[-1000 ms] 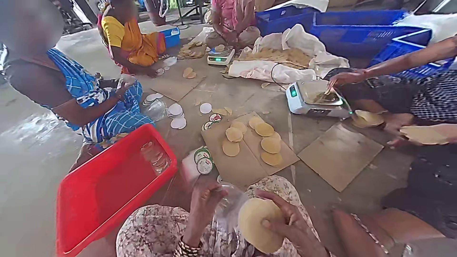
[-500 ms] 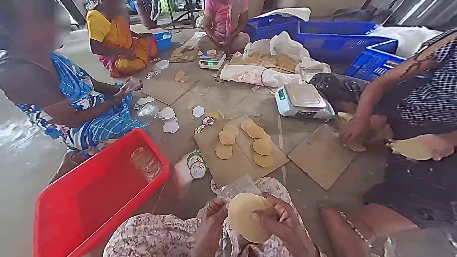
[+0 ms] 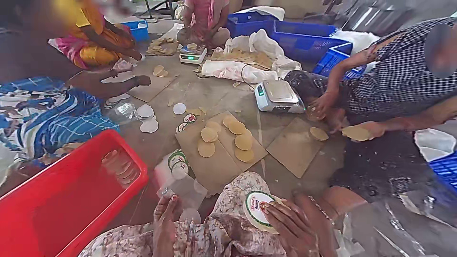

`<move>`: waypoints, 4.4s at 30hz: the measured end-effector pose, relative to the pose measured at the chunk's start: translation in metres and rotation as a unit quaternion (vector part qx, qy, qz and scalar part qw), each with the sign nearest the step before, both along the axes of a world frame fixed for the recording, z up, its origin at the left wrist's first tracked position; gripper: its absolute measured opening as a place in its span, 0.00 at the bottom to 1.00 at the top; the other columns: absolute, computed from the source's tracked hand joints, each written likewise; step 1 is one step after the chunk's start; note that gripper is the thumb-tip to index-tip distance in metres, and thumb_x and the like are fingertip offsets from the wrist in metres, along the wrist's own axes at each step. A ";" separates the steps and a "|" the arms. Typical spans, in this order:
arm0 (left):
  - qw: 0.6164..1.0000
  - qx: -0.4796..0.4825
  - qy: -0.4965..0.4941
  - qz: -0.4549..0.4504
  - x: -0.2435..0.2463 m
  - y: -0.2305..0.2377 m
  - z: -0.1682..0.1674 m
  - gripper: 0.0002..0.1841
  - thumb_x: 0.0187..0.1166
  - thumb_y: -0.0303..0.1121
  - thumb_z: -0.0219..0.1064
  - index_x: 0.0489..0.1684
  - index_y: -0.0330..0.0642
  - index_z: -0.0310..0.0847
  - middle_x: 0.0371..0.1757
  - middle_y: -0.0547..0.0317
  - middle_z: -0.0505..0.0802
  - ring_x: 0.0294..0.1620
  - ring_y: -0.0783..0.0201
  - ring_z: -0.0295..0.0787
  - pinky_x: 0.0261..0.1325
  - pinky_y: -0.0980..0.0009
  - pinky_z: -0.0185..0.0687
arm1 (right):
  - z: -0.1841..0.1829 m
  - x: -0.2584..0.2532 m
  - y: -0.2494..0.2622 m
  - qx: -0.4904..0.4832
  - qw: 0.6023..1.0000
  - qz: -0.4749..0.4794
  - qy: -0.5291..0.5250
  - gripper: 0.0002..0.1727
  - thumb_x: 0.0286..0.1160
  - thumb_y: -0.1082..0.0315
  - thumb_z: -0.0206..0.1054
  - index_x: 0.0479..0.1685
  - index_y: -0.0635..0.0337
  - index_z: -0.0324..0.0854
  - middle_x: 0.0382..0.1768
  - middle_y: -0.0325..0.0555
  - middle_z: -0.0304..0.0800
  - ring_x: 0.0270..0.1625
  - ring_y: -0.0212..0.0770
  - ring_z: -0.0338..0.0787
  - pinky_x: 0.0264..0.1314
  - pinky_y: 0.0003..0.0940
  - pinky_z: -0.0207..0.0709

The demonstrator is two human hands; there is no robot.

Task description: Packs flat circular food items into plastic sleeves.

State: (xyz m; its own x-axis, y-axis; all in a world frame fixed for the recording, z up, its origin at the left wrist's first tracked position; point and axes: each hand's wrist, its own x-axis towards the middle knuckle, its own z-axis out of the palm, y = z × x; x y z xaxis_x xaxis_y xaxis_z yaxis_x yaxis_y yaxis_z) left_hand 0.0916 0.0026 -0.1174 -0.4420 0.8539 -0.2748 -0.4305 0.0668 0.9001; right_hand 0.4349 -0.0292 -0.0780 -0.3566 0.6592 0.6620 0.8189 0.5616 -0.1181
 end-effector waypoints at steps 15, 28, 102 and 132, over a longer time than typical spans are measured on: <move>0.994 -0.014 -0.079 0.076 0.000 0.006 -0.010 0.13 0.81 0.15 0.54 0.58 0.35 0.74 0.39 0.56 0.94 0.35 0.62 0.95 0.43 0.65 0.95 | -0.018 -0.014 0.015 -0.464 0.704 -0.229 0.487 0.23 0.63 0.73 0.75 0.61 0.67 0.85 0.49 0.52 0.94 0.49 0.39 0.94 0.54 0.39 0.88; 0.958 -0.104 -0.087 0.252 -0.012 0.018 -0.018 0.15 0.89 0.29 0.58 0.66 0.30 0.71 0.50 0.52 0.85 0.45 0.68 0.84 0.53 0.70 0.82 | -0.009 -0.096 0.077 -0.294 0.949 -0.052 0.102 0.24 0.69 0.56 0.72 0.61 0.62 0.89 0.63 0.58 0.90 0.73 0.64 0.83 0.79 0.66 0.68; 0.983 -0.111 0.108 0.094 0.015 0.005 -0.023 0.17 0.83 0.29 0.65 0.64 0.27 0.76 0.54 0.50 0.88 0.52 0.69 0.85 0.60 0.71 0.82 | -0.021 0.009 0.005 -0.397 0.879 -0.098 0.244 0.13 0.74 0.66 0.66 0.44 0.64 0.94 0.41 0.48 0.98 0.46 0.38 0.96 0.56 0.38 0.87; 0.991 -0.072 0.070 0.088 0.016 0.008 -0.029 0.05 0.82 0.23 0.65 0.48 0.32 0.80 0.33 0.64 0.91 0.31 0.75 0.88 0.39 0.77 0.87 | -0.006 0.006 0.035 -0.562 0.743 -0.235 0.279 0.42 0.49 0.57 0.89 0.69 0.64 0.79 0.59 0.60 0.89 0.63 0.54 0.88 0.70 0.54 0.78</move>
State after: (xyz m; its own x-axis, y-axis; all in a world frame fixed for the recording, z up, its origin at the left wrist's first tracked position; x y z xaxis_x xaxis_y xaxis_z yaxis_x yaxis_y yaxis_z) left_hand 0.1081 0.0110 -0.1465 -0.6231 0.7160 -0.3146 -0.3191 0.1345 0.9381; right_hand 0.4407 0.0057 -0.0844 0.2102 0.8722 -0.4417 0.5417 -0.4800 -0.6901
